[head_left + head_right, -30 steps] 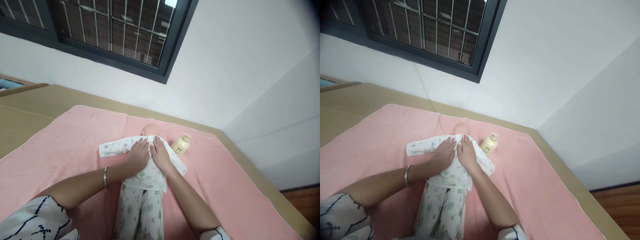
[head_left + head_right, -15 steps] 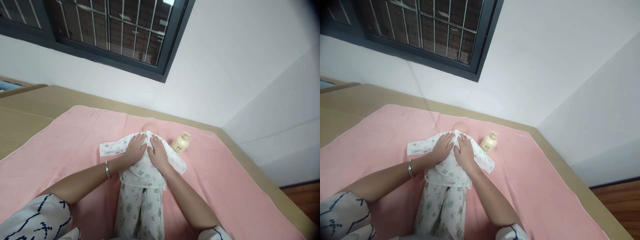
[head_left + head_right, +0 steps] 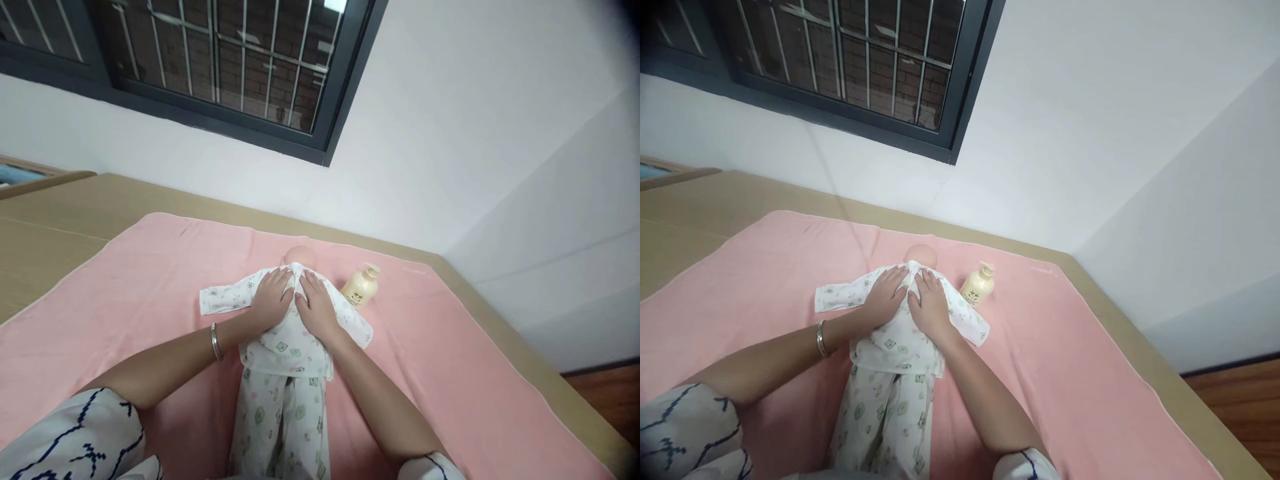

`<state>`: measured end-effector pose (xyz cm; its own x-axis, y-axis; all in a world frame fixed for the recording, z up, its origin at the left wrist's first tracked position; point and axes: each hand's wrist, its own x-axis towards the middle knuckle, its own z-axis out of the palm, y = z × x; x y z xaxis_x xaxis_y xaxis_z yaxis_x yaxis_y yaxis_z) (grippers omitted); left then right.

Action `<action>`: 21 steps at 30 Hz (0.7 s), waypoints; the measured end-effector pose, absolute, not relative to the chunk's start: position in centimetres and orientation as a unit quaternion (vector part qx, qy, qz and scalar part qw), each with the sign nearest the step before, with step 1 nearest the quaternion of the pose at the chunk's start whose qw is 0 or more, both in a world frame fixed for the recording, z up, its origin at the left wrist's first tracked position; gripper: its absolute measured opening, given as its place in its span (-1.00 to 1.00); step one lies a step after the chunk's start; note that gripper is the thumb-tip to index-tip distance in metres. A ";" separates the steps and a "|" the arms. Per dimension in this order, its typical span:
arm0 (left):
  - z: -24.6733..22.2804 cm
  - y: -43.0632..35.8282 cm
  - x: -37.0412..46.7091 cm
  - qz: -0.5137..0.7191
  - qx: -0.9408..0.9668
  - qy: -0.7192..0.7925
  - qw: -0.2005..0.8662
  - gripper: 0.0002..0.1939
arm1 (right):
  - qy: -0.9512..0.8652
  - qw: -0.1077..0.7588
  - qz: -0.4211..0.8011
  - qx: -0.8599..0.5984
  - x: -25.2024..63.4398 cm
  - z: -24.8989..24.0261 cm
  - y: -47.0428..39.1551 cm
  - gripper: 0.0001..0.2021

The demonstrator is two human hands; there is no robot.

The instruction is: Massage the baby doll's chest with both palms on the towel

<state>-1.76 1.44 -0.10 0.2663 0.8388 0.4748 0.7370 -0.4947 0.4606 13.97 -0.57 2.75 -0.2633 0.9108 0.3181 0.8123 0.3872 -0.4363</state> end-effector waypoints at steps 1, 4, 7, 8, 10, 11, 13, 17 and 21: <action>-0.2 1.1 -1.6 0.346 0.793 0.498 0.064 -0.52 | -0.790 0.266 0.106 -0.542 14.3 2.9 -0.2 -0.48; -0.4 0.0 -1.3 0.350 0.802 0.483 0.033 -0.52 | -0.784 0.266 0.130 -0.546 15.0 3.2 0.6 -0.48; -0.4 0.0 -1.4 0.350 0.810 0.470 0.025 -0.53 | -0.773 0.249 0.107 -0.573 14.4 3.3 0.1 -0.47; -0.3 0.3 -1.6 0.347 0.812 0.469 0.030 -0.53 | -0.771 0.239 0.096 -0.583 14.0 3.3 -0.5 -0.47; 0.0 1.3 -2.0 0.336 0.812 0.475 0.048 -0.53 | -0.769 0.220 0.075 -0.595 12.9 3.3 -2.0 -0.47; 0.2 1.7 -2.2 0.331 0.811 0.480 0.058 -0.53 | -0.771 0.213 0.065 -0.597 12.4 3.3 -2.7 -0.48; 0.3 2.3 -2.4 0.326 0.804 0.492 0.065 -0.54 | -0.777 0.205 0.051 -0.593 11.8 3.4 -3.7 -0.49; -0.2 1.2 -1.8 0.338 0.797 0.500 0.025 -0.53 | -0.781 0.219 0.080 -0.580 12.8 3.7 -2.6 -0.51; -0.3 -0.6 -1.3 0.339 0.814 0.472 0.008 -0.52 | -0.769 0.249 0.119 -0.576 14.4 3.4 -0.2 -0.50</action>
<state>-1.25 -0.57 -0.27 0.3245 0.7736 0.5443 0.7624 -0.5545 0.3336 14.35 -0.24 3.36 -0.2120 0.9459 0.2456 0.8270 0.3076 -0.4706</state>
